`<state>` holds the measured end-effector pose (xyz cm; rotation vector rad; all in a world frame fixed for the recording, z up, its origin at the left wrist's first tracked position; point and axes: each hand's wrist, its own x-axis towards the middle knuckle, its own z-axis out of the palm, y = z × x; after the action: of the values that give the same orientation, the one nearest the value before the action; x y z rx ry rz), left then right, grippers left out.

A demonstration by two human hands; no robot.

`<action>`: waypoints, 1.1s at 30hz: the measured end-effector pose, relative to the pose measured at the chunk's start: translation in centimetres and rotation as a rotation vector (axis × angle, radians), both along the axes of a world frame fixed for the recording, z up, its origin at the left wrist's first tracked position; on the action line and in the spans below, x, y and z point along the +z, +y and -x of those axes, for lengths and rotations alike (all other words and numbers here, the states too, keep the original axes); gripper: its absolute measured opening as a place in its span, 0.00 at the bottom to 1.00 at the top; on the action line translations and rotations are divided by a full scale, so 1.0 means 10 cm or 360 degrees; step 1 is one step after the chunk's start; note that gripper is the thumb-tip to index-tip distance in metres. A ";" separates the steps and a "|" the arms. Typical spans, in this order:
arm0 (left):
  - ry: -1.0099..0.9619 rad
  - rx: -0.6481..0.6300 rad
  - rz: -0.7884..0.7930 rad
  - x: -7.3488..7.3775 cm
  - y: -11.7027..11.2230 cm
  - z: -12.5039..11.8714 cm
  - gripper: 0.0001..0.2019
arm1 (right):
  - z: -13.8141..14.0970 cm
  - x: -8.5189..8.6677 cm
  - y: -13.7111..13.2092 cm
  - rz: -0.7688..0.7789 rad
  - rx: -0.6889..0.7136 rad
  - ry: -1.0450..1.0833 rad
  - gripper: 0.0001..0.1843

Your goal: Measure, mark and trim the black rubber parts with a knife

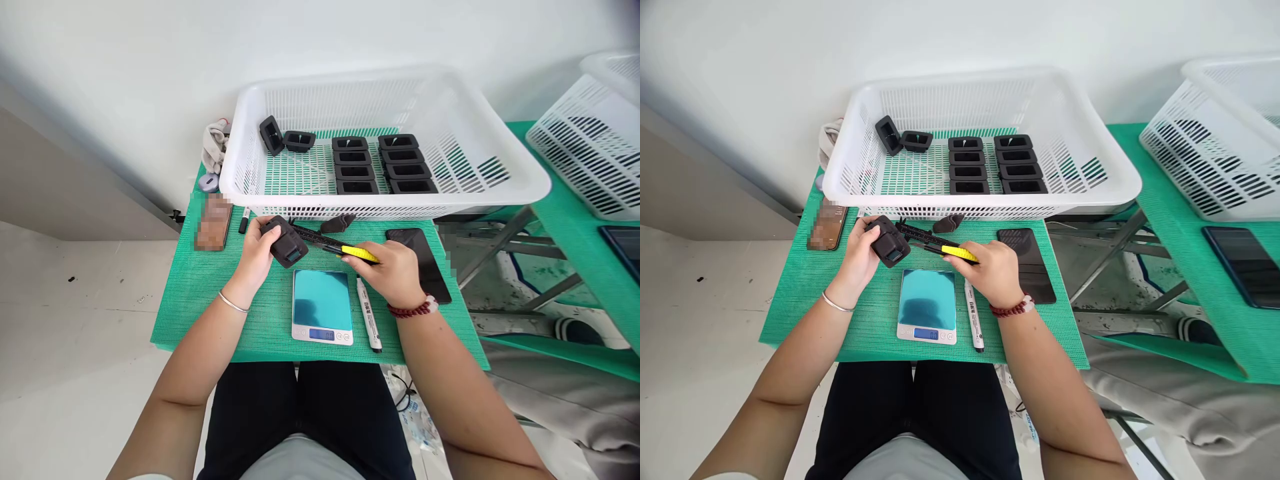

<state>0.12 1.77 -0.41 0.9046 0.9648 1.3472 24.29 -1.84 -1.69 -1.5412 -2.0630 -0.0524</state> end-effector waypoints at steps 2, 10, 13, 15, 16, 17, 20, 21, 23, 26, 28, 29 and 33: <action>-0.0017 -0.0026 0.0009 0.01 -0.01 0.00 0.15 | -0.01 0.00 0.00 -0.0002 0.0047 -0.0009 0.31; -0.0011 -0.0143 0.0056 0.03 -0.03 0.00 0.13 | -0.02 0.00 -0.02 0.0020 0.0195 0.0111 0.29; -0.0045 -0.0205 0.0078 0.03 -0.04 0.00 0.14 | -0.01 0.01 -0.02 0.0021 0.0218 0.0089 0.30; -0.0035 -0.0290 0.0090 0.03 -0.05 -0.01 0.14 | -0.01 0.01 -0.01 0.0007 0.0140 0.0076 0.29; -0.0021 -0.0321 0.0088 0.03 -0.05 -0.01 0.14 | -0.02 0.01 -0.01 0.0004 0.0118 0.0083 0.29; -0.0007 -0.0337 0.0082 0.03 -0.05 -0.01 0.14 | -0.03 0.01 -0.01 0.0008 0.0129 0.0101 0.29; 0.0014 -0.0329 0.0063 0.02 -0.05 0.00 0.13 | -0.04 0.00 -0.02 0.0051 0.0286 0.0164 0.29; 0.0016 -0.0324 0.0058 0.02 -0.04 0.01 0.13 | -0.03 0.00 -0.02 0.0069 0.0332 0.0172 0.29; 0.0019 -0.0334 0.0056 0.03 -0.03 0.03 0.12 | -0.01 0.01 -0.02 0.0109 0.0365 0.0166 0.29; 0.0014 -0.0361 0.0056 0.04 -0.01 0.06 0.12 | 0.03 0.02 -0.02 0.0160 0.0369 0.0167 0.30; 0.0004 -0.0365 0.0048 0.03 -0.01 0.07 0.11 | 0.05 0.03 -0.02 0.0172 0.0380 0.0181 0.30; -0.0003 -0.0363 0.0042 0.03 0.00 0.07 0.11 | 0.05 0.04 -0.02 0.0172 0.0387 0.0189 0.30; -0.0039 -0.0364 0.0043 -0.01 0.02 0.08 0.10 | 0.03 0.04 -0.02 0.0174 0.0384 0.0232 0.29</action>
<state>-0.66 1.93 -0.47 0.9457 0.8315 1.1461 23.95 -2.07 -1.27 -1.3046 -2.1474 0.2590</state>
